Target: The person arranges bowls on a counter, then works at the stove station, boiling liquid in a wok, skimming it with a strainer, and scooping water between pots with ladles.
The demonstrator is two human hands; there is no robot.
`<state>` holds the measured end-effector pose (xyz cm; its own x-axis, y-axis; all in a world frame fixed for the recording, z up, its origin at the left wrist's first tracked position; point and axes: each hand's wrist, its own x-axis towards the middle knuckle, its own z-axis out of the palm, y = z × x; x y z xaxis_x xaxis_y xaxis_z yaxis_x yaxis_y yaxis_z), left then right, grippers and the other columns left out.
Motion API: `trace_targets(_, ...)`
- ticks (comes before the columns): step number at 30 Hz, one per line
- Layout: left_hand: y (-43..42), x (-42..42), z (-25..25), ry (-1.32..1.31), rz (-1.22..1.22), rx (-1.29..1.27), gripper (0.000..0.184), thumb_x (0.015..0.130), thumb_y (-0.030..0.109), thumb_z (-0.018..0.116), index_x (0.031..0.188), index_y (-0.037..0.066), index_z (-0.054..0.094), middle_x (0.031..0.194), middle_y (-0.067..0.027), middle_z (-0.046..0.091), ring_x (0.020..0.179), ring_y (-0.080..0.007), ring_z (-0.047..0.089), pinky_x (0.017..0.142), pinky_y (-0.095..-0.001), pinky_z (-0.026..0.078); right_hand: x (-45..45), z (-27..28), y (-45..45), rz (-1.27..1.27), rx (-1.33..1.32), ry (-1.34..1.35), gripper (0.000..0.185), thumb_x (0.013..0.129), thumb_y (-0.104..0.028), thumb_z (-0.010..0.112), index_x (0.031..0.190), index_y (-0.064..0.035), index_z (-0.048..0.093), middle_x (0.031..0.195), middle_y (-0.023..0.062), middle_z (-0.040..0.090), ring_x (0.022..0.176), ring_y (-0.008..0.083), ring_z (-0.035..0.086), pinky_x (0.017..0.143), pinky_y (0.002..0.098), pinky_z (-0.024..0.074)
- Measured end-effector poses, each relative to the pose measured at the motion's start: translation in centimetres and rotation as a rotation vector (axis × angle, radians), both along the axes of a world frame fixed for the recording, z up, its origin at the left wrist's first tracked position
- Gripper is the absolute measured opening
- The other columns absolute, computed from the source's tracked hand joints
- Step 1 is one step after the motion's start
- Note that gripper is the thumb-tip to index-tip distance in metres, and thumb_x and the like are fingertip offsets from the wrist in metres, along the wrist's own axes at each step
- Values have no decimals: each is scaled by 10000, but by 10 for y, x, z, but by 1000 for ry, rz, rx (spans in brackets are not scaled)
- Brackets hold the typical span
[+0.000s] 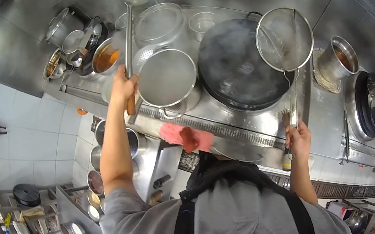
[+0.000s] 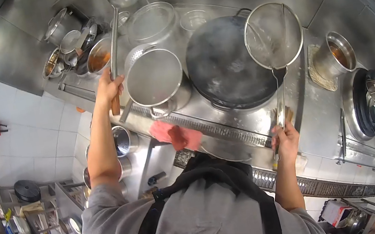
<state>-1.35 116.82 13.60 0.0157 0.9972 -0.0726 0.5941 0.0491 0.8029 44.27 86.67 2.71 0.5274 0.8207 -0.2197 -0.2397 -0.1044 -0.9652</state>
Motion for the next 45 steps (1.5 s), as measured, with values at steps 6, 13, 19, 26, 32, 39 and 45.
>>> trace_targets(6,167,-29,-54,874,-31,10,418,810,129,579,1190,-35,523,1097,-283,620,1088,-396,592,933,-455,481,-78,6,37,-61,-65,55,301,875,-7,521,1167,56,551,726,60,589,407,102,487,325,236,364)
trace_targets(13,266,-9,-106,320,-202,-345,167,780,92,584,908,-11,610,907,-214,621,846,-313,599,755,-378,507,-114,4,31,-97,-104,46,297,876,-6,525,1165,57,555,741,66,604,410,109,495,334,247,380)
trace_targets(19,246,0,-69,-860,-108,-732,141,782,-32,566,694,38,481,608,-42,495,475,-115,479,424,-208,437,-130,-1,29,-66,-156,86,304,881,-36,548,1170,56,554,720,68,587,427,117,505,352,246,393)
trace_targets(26,190,1,11,-906,-108,-826,82,872,-6,515,825,-15,449,701,-32,479,499,-72,468,408,-144,420,-132,-27,43,30,-115,229,301,880,-55,564,1161,54,555,678,58,568,416,125,506,343,257,399)
trace_targets(32,118,2,64,-784,-257,-933,133,881,47,534,967,-49,504,711,-31,479,504,-52,446,377,-157,383,-128,-40,69,92,-134,290,197,862,-37,556,1040,47,572,671,57,572,402,116,486,344,252,392)
trace_targets(39,74,9,72,-251,-529,-641,301,782,63,603,1048,-72,561,693,-51,544,489,-93,480,397,-230,371,-135,-30,66,135,-133,317,154,875,-71,572,989,33,580,658,54,570,414,121,500,355,255,395)
trace_targets(45,63,9,62,165,-622,-372,518,745,55,605,1249,-45,534,705,-55,575,454,-89,485,386,-235,373,-140,-3,30,78,-179,357,144,878,-66,577,996,16,587,670,45,562,415,115,491,354,246,387)
